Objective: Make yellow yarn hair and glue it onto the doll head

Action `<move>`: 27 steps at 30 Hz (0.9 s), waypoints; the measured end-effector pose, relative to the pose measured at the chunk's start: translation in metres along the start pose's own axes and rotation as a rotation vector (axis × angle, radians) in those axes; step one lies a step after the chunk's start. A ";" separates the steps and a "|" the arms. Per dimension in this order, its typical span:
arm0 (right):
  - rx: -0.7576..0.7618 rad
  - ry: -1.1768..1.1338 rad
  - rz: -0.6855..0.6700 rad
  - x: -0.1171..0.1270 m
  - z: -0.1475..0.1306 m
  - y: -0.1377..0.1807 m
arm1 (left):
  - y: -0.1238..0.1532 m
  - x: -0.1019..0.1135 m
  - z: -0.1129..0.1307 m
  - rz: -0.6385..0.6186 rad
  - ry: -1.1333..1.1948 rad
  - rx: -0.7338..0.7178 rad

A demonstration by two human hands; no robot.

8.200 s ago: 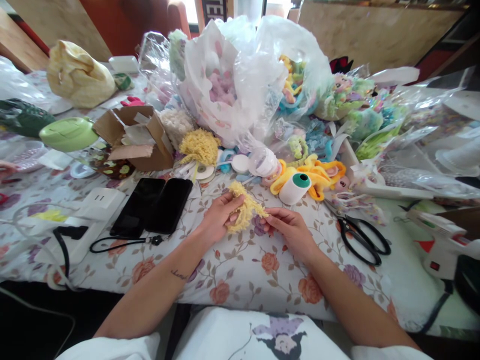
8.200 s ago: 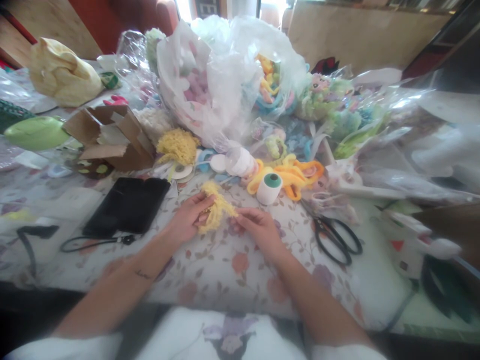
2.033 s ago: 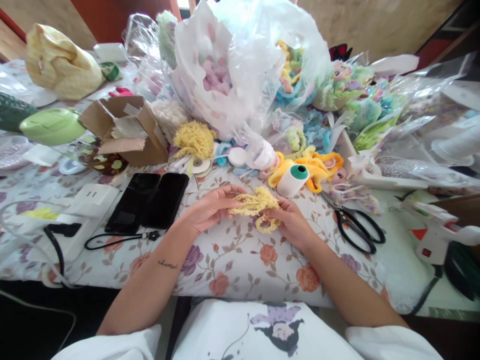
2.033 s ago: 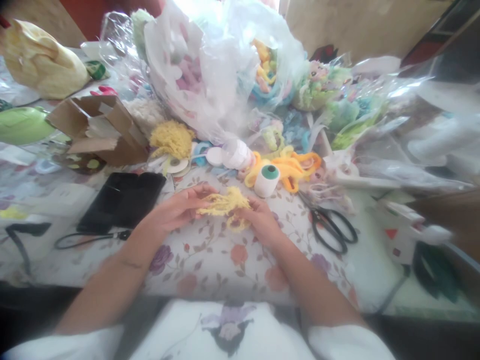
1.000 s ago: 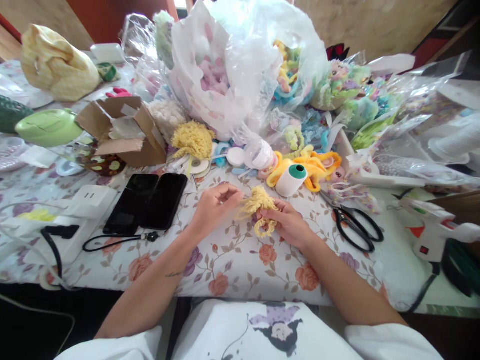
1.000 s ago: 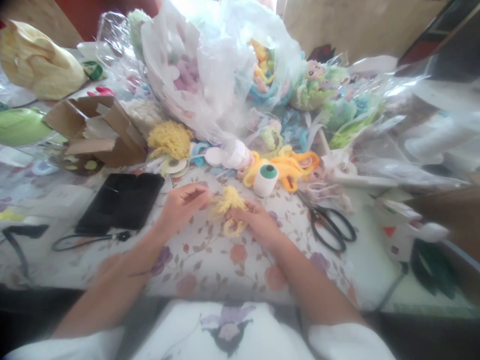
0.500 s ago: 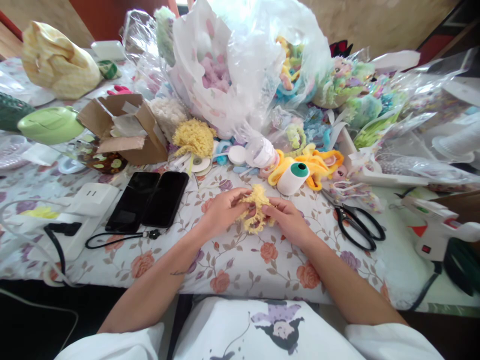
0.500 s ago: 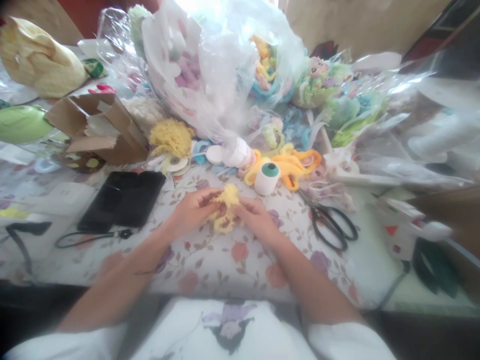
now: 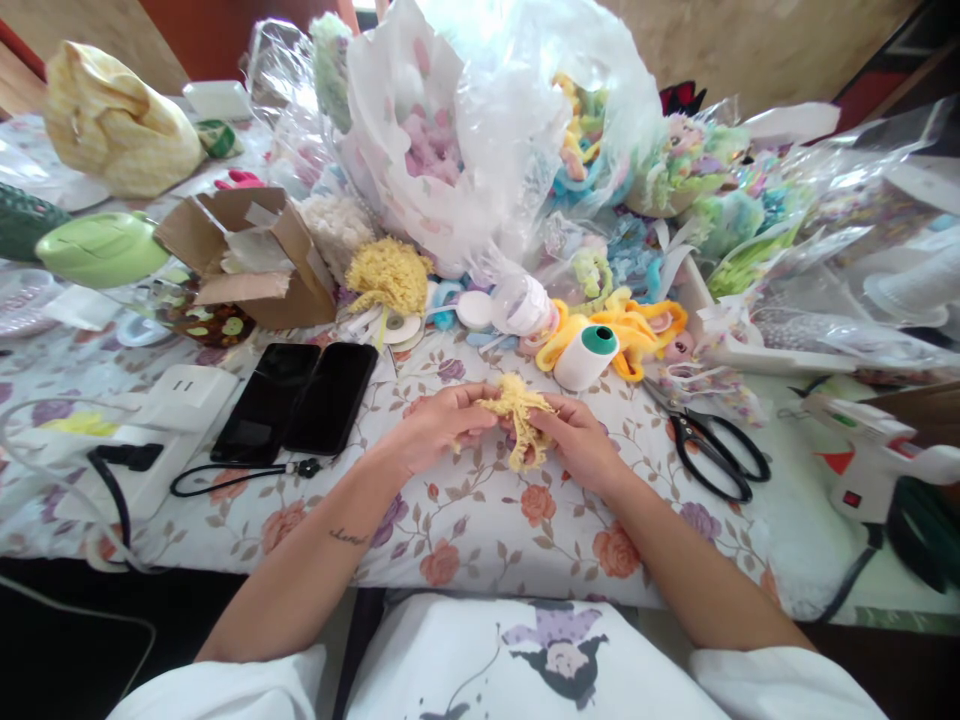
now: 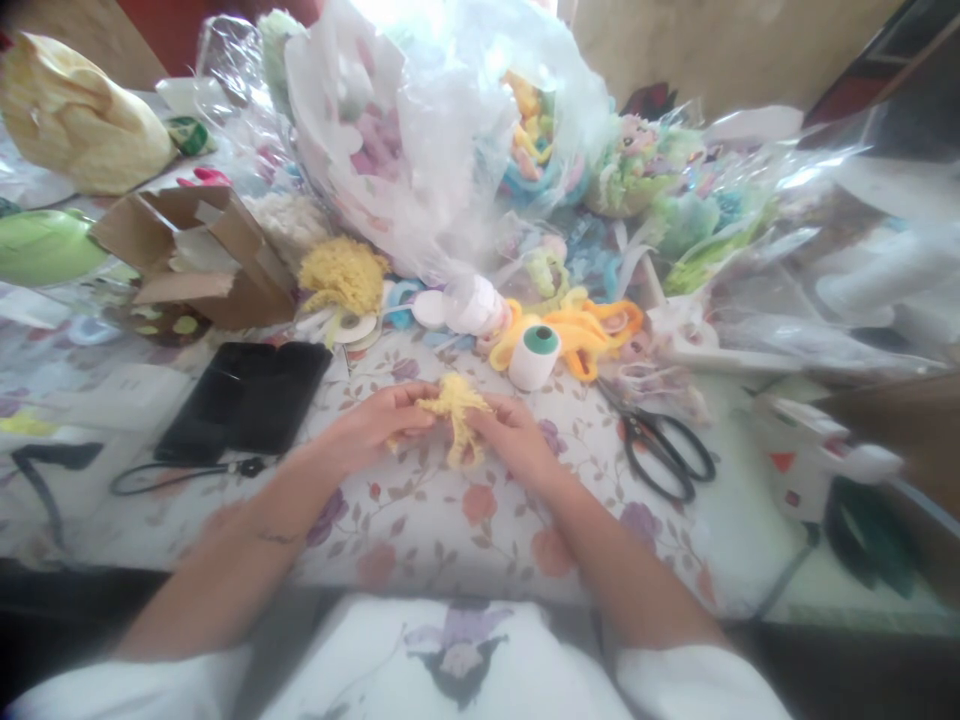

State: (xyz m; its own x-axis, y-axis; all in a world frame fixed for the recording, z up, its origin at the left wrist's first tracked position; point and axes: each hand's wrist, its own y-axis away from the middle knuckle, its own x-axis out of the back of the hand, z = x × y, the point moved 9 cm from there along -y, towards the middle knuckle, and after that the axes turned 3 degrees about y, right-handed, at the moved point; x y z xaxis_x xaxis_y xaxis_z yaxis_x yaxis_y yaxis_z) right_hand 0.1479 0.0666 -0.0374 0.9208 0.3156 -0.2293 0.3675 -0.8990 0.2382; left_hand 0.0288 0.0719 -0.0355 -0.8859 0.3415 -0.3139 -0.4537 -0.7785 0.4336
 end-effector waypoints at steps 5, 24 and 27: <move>0.003 0.017 0.002 0.001 0.001 0.001 | 0.002 0.010 0.022 0.193 -0.376 -0.209; 0.133 0.417 0.082 0.000 -0.012 0.001 | 0.006 0.006 0.021 0.251 -0.409 -0.193; 0.146 0.442 0.090 -0.001 -0.013 0.001 | 0.007 0.001 0.018 0.195 -0.338 -0.151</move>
State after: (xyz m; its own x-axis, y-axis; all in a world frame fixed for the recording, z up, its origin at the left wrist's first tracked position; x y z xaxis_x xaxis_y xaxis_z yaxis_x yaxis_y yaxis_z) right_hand 0.1487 0.0693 -0.0251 0.9273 0.3045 0.2177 0.2901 -0.9522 0.0959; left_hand 0.0226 0.0766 -0.0172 -0.9470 0.3141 0.0676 -0.2774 -0.9055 0.3210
